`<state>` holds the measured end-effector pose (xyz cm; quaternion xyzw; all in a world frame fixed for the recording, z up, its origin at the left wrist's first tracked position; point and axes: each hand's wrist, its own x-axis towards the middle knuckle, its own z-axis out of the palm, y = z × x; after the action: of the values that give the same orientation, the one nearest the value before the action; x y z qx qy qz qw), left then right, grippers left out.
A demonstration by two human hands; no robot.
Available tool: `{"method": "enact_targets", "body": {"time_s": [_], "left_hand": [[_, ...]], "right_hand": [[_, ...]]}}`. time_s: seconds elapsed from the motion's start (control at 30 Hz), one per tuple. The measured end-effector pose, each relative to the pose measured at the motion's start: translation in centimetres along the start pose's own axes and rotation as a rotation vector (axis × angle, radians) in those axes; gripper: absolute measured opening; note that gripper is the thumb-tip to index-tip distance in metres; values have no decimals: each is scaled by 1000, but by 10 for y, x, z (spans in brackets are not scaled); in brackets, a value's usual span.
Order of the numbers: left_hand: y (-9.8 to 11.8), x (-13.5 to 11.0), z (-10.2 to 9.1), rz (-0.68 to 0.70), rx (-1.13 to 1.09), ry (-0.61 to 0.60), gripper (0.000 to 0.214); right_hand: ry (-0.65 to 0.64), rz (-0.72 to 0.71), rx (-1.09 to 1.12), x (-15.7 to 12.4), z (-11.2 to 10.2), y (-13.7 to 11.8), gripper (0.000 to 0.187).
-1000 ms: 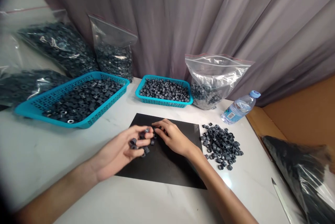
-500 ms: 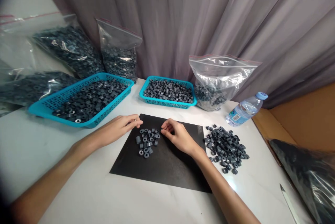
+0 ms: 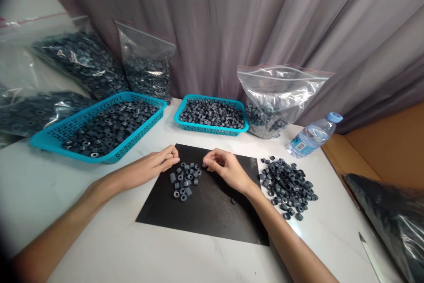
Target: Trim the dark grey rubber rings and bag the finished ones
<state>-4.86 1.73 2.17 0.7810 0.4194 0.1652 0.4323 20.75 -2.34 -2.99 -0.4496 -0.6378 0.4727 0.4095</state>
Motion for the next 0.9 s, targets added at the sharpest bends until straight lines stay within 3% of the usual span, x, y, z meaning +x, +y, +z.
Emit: {"method": "enact_targets", "body": {"time_s": [0.07, 0.17, 0.27, 0.53, 0.9], "left_hand": [[8, 1, 5, -41, -275, 9, 22], [21, 2, 19, -198, -892, -66, 22], [26, 2, 35, -271, -1142, -126, 20], [18, 4, 51, -366, -1318, -174, 30], [24, 1, 55, -287, -1193, -128, 31]], "right_hand": [[5, -1, 25, 0, 0, 0, 36], [18, -18, 50, 0, -1, -4, 34], [72, -56, 54, -3, -1, -14, 30], [148, -161, -30, -13, 3, -41, 21], [163, -166, -48, -16, 8, -42, 18]]}}
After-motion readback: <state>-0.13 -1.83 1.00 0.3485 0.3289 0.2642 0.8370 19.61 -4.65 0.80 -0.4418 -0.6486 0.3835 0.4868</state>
